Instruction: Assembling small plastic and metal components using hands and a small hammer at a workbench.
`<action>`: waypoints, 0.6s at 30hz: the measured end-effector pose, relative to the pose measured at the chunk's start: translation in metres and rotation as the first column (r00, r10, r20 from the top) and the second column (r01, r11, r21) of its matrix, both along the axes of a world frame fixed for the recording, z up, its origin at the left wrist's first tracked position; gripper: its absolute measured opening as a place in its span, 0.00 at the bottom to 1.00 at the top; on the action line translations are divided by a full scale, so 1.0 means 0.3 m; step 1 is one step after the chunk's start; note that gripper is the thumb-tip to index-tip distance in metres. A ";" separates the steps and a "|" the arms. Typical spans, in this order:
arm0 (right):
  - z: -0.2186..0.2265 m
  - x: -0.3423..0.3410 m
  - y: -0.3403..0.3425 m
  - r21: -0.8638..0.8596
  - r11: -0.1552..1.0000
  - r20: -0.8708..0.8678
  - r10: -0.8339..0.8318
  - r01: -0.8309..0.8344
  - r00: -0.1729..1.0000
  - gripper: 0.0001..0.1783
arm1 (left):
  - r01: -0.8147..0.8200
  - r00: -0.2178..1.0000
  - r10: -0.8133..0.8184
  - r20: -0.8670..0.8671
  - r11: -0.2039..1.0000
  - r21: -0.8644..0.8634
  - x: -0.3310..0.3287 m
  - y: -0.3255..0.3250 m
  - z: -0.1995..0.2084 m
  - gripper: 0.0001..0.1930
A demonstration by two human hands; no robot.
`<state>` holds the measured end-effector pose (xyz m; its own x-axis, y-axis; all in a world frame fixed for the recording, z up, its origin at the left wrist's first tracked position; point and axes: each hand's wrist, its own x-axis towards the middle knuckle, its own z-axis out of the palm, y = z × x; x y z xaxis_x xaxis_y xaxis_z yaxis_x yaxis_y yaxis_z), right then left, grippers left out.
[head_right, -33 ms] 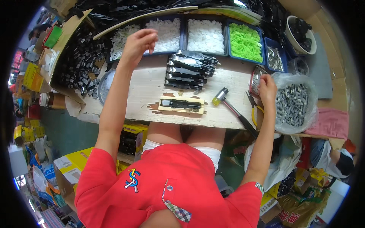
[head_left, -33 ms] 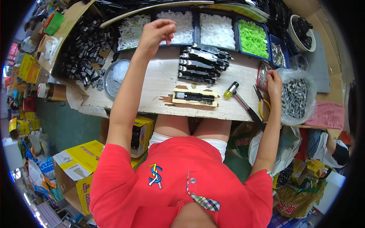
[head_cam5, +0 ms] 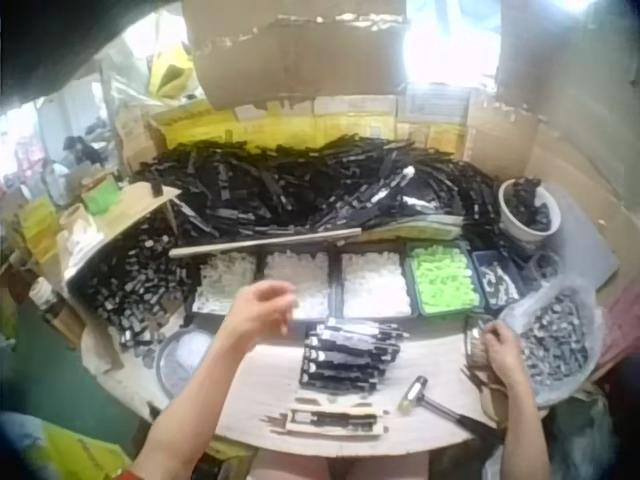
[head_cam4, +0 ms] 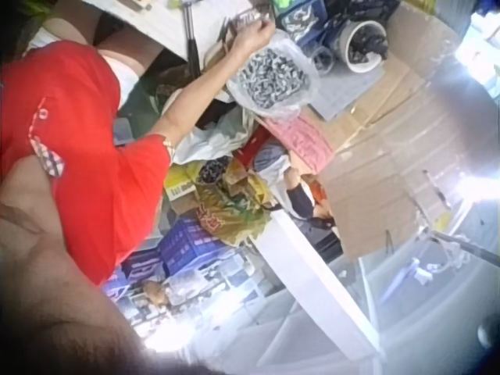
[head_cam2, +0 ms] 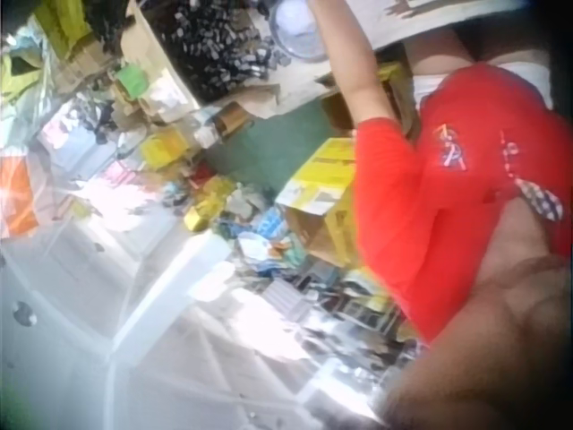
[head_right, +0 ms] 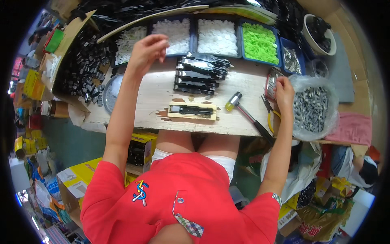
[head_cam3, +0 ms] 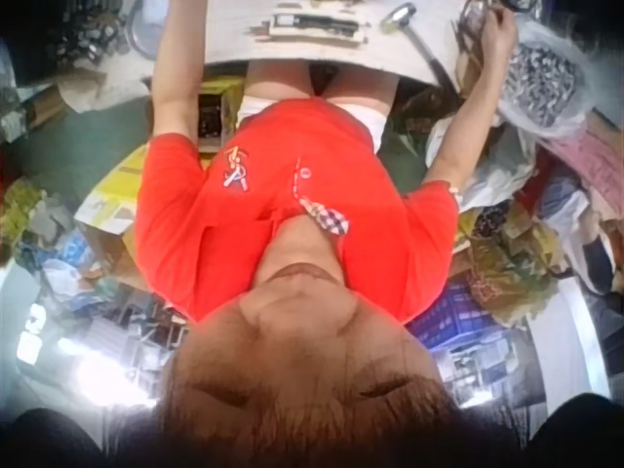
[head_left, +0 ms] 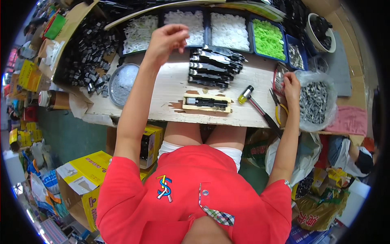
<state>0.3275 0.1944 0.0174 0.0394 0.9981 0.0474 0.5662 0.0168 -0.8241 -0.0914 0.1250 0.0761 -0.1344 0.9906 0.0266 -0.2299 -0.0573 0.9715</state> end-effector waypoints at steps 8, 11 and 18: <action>-0.067 -0.001 0.026 0.209 0.977 0.285 -0.022 -0.040 0.958 0.05 | 0.096 0.988 -0.084 0.128 0.991 -0.094 0.186 -0.283 -0.120 0.08; -0.018 -0.012 -0.002 0.223 0.972 0.228 0.023 -0.075 0.973 0.05 | 0.112 0.979 -0.084 0.187 0.983 -0.144 0.213 -0.342 -0.126 0.08; 0.160 -0.322 -0.278 -0.096 0.864 -0.569 0.360 -0.495 0.739 0.02 | 0.211 0.952 -0.173 0.253 0.969 -0.132 0.326 -0.424 -0.140 0.15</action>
<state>0.2309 0.1109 0.0655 -0.4430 0.8930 -0.0792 0.0339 -0.0716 -0.9969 0.0062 -0.0023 0.0340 0.0751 0.9874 -0.1395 -0.4465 0.1584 0.8807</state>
